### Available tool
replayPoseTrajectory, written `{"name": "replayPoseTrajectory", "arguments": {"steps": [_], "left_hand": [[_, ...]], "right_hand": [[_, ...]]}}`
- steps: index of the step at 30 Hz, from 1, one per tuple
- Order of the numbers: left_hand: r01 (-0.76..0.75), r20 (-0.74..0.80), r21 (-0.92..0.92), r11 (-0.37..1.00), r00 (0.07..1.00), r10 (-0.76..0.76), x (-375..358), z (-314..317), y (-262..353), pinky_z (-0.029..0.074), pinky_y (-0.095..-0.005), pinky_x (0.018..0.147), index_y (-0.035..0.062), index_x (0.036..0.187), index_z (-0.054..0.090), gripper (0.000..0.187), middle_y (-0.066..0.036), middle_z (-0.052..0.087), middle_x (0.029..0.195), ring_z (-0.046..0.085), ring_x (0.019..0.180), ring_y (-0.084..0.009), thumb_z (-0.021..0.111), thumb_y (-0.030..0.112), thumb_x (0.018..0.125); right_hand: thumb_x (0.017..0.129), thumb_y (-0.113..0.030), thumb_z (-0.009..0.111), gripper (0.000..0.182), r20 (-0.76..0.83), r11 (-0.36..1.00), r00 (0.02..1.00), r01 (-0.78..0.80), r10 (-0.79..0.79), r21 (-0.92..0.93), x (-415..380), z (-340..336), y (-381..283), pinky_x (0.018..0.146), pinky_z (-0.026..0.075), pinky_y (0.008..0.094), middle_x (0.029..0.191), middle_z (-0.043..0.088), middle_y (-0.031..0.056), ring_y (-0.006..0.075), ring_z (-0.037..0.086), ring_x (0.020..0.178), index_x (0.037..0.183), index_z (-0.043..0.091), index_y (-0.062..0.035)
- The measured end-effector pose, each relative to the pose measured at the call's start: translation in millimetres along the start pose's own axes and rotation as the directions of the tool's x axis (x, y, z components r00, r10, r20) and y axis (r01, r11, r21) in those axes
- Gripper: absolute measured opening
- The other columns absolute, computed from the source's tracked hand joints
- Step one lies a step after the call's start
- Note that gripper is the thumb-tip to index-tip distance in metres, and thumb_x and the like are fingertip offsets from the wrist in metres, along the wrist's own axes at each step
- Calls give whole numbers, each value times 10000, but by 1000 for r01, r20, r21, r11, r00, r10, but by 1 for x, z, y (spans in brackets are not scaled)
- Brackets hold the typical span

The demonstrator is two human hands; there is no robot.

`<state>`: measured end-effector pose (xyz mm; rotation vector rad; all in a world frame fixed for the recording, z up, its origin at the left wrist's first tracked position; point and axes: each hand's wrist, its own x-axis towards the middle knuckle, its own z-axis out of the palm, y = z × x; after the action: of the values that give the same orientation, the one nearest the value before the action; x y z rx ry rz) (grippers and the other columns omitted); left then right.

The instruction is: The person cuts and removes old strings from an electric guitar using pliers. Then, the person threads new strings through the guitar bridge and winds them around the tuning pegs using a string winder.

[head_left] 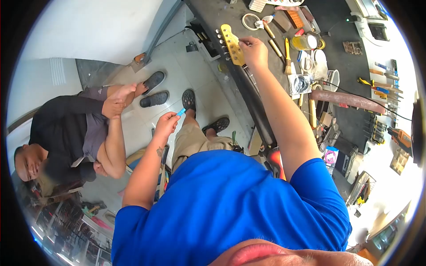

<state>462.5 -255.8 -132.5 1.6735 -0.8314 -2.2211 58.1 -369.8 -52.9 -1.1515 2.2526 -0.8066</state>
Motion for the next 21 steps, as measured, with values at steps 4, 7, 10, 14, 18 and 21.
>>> {"name": "replayPoseTrajectory", "arguments": {"steps": [4,7,10,14,18,21], "left_hand": [[-6,30,30,1000,1000,5,15,-4,29,279,-206,459,61,984,657,114,61,505,673,401,533,-18,677,172,969],[-23,57,62,998,998,19,33,-9,57,284,-207,463,61,987,660,119,63,506,673,402,533,-19,680,176,968],[-27,107,93,995,994,17,52,-14,76,289,-199,470,60,1004,648,130,59,513,693,408,541,-17,673,184,974],[-55,177,146,988,984,29,76,-17,101,296,-194,477,58,1018,639,143,58,513,698,408,543,-17,669,192,979],[-50,212,119,992,977,24,89,-17,120,286,-200,480,37,1044,643,174,60,509,692,400,541,-20,662,199,984],[-58,239,138,989,971,23,95,-18,126,282,-205,482,29,1062,644,191,59,509,694,398,542,-21,658,203,985]], "right_hand": [[901,-188,690,228,-21,984,990,133,-137,-121,12,15,-3,925,545,425,1153,714,124,325,686,1063,1098,789,-130],[901,-162,669,224,10,919,948,309,-317,-246,16,14,-10,894,553,435,1092,699,122,330,681,1033,1089,788,-136],[893,-140,656,228,45,888,946,318,-321,-333,16,11,-18,868,558,439,1046,685,124,336,679,994,1083,782,-130],[872,-128,661,206,36,894,948,310,-316,-324,13,11,-24,842,559,449,1007,672,132,347,675,957,1046,769,-102],[854,-121,671,178,63,912,956,293,-288,-288,10,7,-34,823,555,455,974,658,139,354,672,931,1006,756,-82],[849,-114,676,178,33,905,956,287,-291,-314,8,11,-34,815,555,451,971,657,141,354,669,918,1004,755,-80]]}}
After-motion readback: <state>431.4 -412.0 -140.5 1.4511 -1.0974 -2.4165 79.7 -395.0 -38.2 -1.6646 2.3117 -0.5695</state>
